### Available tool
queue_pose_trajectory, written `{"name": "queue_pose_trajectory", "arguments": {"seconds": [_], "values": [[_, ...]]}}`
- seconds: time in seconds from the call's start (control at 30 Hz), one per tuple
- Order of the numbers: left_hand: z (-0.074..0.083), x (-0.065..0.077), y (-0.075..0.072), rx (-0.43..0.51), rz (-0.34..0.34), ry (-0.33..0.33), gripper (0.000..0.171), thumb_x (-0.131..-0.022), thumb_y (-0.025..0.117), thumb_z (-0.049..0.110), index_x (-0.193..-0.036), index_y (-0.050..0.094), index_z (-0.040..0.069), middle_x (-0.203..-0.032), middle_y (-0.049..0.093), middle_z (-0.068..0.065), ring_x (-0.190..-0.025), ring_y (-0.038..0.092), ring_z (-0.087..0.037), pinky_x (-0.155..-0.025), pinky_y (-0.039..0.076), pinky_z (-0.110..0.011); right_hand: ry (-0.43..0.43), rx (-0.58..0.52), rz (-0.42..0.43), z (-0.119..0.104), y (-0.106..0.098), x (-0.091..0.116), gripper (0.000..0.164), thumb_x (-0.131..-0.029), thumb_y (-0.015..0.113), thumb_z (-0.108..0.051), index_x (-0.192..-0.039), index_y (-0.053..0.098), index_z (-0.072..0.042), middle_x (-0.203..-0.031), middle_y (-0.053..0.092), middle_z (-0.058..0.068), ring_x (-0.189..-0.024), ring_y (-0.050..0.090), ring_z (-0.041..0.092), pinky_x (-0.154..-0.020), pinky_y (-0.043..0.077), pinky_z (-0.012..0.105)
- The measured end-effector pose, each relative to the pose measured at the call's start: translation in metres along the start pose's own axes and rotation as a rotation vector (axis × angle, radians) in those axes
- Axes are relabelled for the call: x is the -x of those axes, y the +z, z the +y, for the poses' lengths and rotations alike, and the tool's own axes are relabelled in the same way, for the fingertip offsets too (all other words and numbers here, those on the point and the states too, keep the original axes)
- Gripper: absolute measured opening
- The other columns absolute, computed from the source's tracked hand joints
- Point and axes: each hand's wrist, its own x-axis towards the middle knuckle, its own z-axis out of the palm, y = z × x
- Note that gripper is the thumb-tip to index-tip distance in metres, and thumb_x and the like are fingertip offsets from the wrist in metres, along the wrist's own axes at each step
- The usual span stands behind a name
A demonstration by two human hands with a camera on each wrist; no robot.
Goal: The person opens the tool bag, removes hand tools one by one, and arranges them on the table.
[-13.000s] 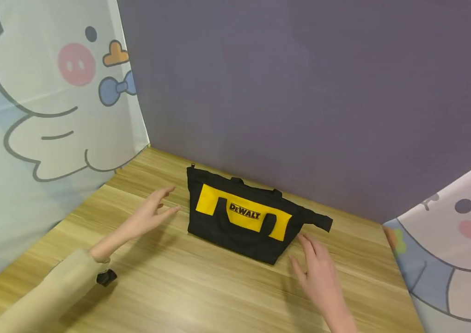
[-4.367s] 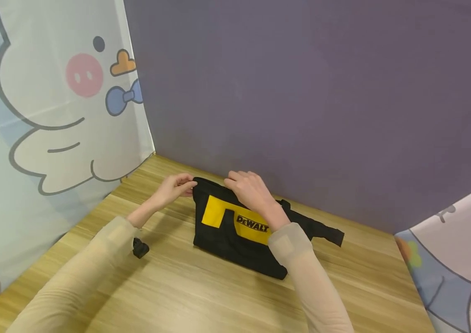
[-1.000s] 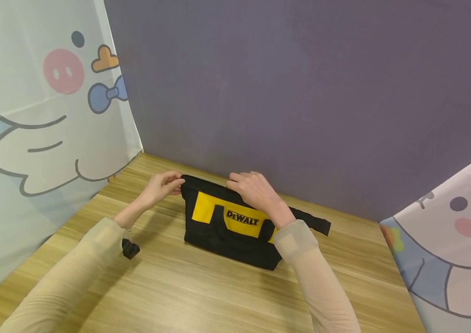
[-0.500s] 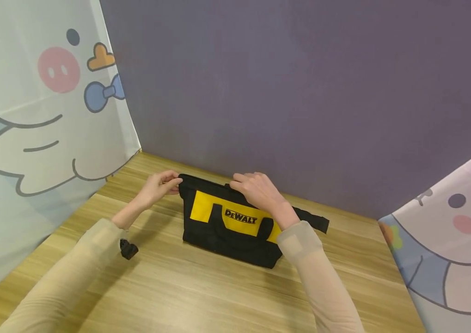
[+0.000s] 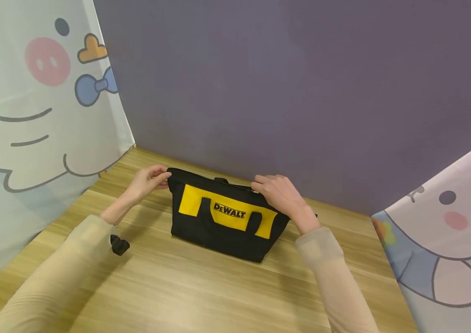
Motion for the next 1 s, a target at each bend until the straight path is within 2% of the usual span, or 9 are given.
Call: {"name": "queue_pose_trajectory", "arguments": {"seconds": [0.2, 0.47, 0.67, 0.83, 1.0], "values": [[0.006, 0.001, -0.003, -0.015, -0.021, 0.0, 0.027, -0.096, 0.052, 0.018, -0.109, 0.058, -0.005, -0.103, 0.06, -0.026, -0.092, 0.067, -0.038, -0.08, 0.055, -0.043, 0.004, 0.009, 0.008, 0.002, 0.001, 0.003, 0.014, -0.09, 0.056, -0.001, -0.082, 0.056, -0.013, -0.074, 0.042, -0.002, -0.054, 0.024, 0.011, -0.052, 0.021, 0.023], [0.0, 0.002, -0.003, 0.009, -0.034, -0.01, 0.029, -0.097, 0.051, 0.022, -0.11, 0.057, -0.003, -0.102, 0.055, -0.024, -0.095, 0.065, -0.037, -0.075, 0.057, -0.024, 0.016, 0.019, -0.006, 0.003, -0.001, 0.014, 0.012, -0.089, 0.058, -0.003, -0.083, 0.058, -0.014, -0.076, 0.047, -0.003, -0.053, 0.025, 0.011, -0.052, 0.024, 0.023], [0.001, 0.004, -0.003, 0.013, -0.039, -0.004, 0.028, -0.097, 0.05, 0.022, -0.111, 0.056, -0.002, -0.099, 0.053, -0.021, -0.093, 0.065, -0.035, -0.081, 0.056, -0.034, 0.038, 0.012, -0.023, 0.007, -0.003, 0.025, 0.017, -0.091, 0.058, -0.007, -0.077, 0.052, -0.013, -0.071, 0.038, -0.002, -0.054, 0.019, 0.01, -0.052, 0.019, 0.023], [0.001, 0.003, -0.004, 0.005, -0.046, 0.006, 0.03, -0.097, 0.05, 0.023, -0.11, 0.056, -0.002, -0.099, 0.053, -0.022, -0.093, 0.065, -0.035, -0.082, 0.056, -0.035, 0.05, 0.023, -0.016, 0.011, -0.005, 0.035, 0.007, -0.089, 0.06, -0.007, -0.087, 0.061, -0.013, -0.074, 0.043, -0.002, -0.054, 0.022, 0.009, -0.051, 0.02, 0.022], [0.003, 0.003, -0.004, 0.015, -0.048, 0.015, 0.03, -0.097, 0.05, 0.024, -0.11, 0.056, -0.003, -0.099, 0.053, -0.022, -0.093, 0.064, -0.036, -0.082, 0.055, -0.036, 0.074, 0.031, -0.024, 0.014, -0.005, 0.045, 0.013, -0.089, 0.058, -0.001, -0.085, 0.059, -0.014, -0.071, 0.04, -0.003, -0.053, 0.02, 0.008, -0.049, 0.016, 0.021]]}}
